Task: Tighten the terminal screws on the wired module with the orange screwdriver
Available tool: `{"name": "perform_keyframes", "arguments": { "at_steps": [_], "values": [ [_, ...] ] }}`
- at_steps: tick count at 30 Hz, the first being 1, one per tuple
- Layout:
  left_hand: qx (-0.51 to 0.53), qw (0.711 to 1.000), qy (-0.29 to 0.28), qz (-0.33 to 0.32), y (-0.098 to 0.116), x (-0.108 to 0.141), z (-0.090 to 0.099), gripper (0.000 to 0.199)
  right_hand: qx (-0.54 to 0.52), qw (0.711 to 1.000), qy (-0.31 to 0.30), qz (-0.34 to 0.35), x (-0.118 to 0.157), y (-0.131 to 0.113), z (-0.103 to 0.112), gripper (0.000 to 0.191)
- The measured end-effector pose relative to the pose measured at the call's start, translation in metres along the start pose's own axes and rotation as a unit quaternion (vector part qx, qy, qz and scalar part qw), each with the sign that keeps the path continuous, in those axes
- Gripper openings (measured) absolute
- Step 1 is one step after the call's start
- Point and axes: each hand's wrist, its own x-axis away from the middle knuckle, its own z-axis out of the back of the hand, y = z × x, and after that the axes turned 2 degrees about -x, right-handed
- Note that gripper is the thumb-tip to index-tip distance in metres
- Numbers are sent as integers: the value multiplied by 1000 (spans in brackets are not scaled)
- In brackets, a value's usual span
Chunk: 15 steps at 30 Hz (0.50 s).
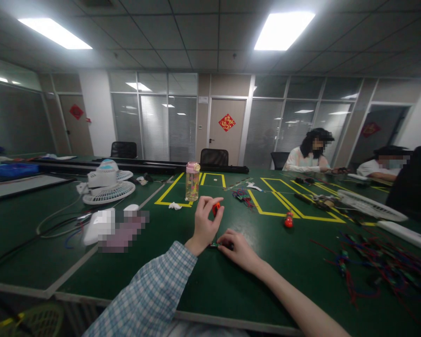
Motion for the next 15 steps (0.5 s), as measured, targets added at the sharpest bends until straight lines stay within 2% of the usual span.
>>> {"name": "perform_keyframes", "arguments": {
  "at_steps": [7,15],
  "values": [
    [30,999,-25,-2,2,-1,3,32,3,1000,4,5,-1,3,-2,14],
    [7,1000,5,-5,-1,0,0,26,0,1000,0,1,0,1,0,15]
  ]
}}
